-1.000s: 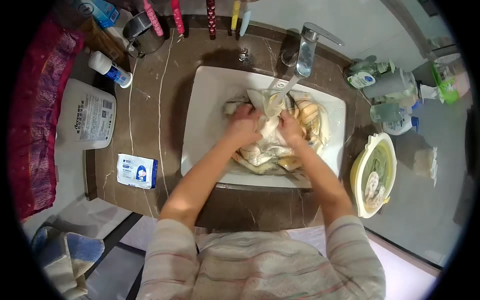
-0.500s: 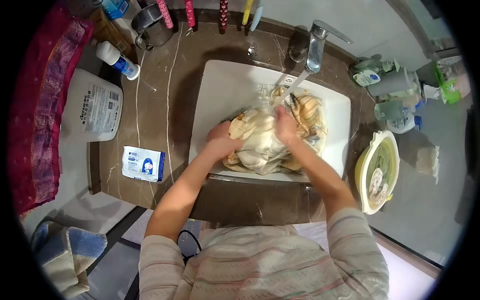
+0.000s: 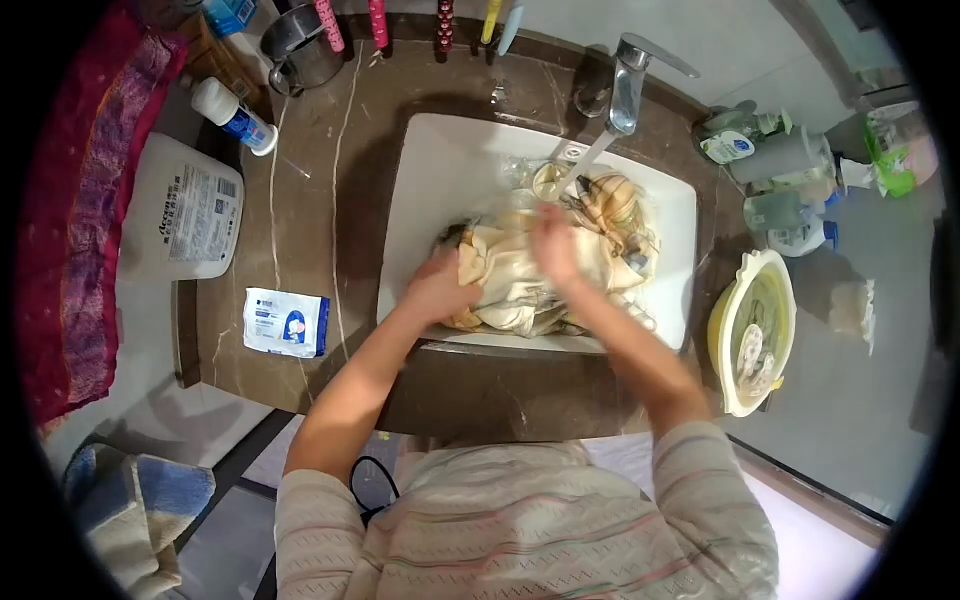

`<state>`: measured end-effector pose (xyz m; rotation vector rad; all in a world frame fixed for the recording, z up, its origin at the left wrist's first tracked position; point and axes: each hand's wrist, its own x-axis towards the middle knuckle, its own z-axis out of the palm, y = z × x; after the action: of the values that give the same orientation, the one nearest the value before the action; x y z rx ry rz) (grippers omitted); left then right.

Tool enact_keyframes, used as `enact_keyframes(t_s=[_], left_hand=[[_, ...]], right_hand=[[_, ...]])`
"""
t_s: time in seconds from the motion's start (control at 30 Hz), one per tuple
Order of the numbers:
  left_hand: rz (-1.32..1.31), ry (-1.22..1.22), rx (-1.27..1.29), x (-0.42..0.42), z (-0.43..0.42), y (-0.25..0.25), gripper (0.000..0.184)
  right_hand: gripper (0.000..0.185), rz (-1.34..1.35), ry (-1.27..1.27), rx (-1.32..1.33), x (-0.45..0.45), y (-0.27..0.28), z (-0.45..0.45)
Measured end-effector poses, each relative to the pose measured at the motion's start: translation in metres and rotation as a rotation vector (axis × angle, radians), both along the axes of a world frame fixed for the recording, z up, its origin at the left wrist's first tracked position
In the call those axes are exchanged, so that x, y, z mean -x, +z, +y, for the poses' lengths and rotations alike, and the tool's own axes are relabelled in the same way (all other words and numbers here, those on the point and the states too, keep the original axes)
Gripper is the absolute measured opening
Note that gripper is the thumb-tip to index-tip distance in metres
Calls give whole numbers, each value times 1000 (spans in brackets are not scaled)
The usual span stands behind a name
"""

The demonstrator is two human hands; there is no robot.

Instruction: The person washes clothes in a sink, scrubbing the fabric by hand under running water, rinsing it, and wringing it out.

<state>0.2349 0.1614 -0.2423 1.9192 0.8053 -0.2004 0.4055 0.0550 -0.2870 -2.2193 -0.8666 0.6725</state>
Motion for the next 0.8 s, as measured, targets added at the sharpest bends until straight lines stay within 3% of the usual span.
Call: enact_keyframes(t_s=[0.03,0.07,0.17,0.2,0.27,0.3,0.37,0.43,0.47,0.5,0.53,0.63,0.67,0.7,0.77,0.8], left_hand=[[-7,5,19,0,-7,-20,42],[58,-19,-61,0,-7,-13,40],[69,10,-102,10,4,-3,37],[43,26,-63,15,3,-3,37],[-55,109,-14,14,7,12,37],[-85,119,-21,14,8,13,37],[-79,97,-84,16,7,10,38],[-13,30,-197,14,2,-6,38],[2,19,-168,13,0,-10,39],[17,6,-144,10,1,-12,40],[32,-7,-124,9,2,-12,41],[46,66,-59,16,3,-4,39],[-8,84,-28,17,5,2,38],[-66,110,2,15,9,11,38],[-96,147,82,11,12,18,35],[-86,97,-12,11,12,14,35]], right_hand=[[38,-74,34,-167,31,-4,14],[37,-510,312,-342,56,-18,17],[37,-526,705,165,22,-24,-10],[40,-571,725,118,-10,-16,-22],[40,-561,631,423,-62,-9,-43],[39,-561,525,437,-71,-6,-46],[39,-371,249,378,-66,-17,-42],[39,272,-135,-64,-17,-21,-15],[39,465,-164,-255,22,-22,-2],[38,435,-35,-270,53,-21,7],[39,-216,373,-89,81,-5,10],[46,-584,728,223,31,-9,-9],[51,-522,755,203,0,-9,-23],[53,-165,644,653,-27,16,-27],[44,-427,472,467,-69,-50,-53],[42,-548,378,375,-89,-83,-65]])
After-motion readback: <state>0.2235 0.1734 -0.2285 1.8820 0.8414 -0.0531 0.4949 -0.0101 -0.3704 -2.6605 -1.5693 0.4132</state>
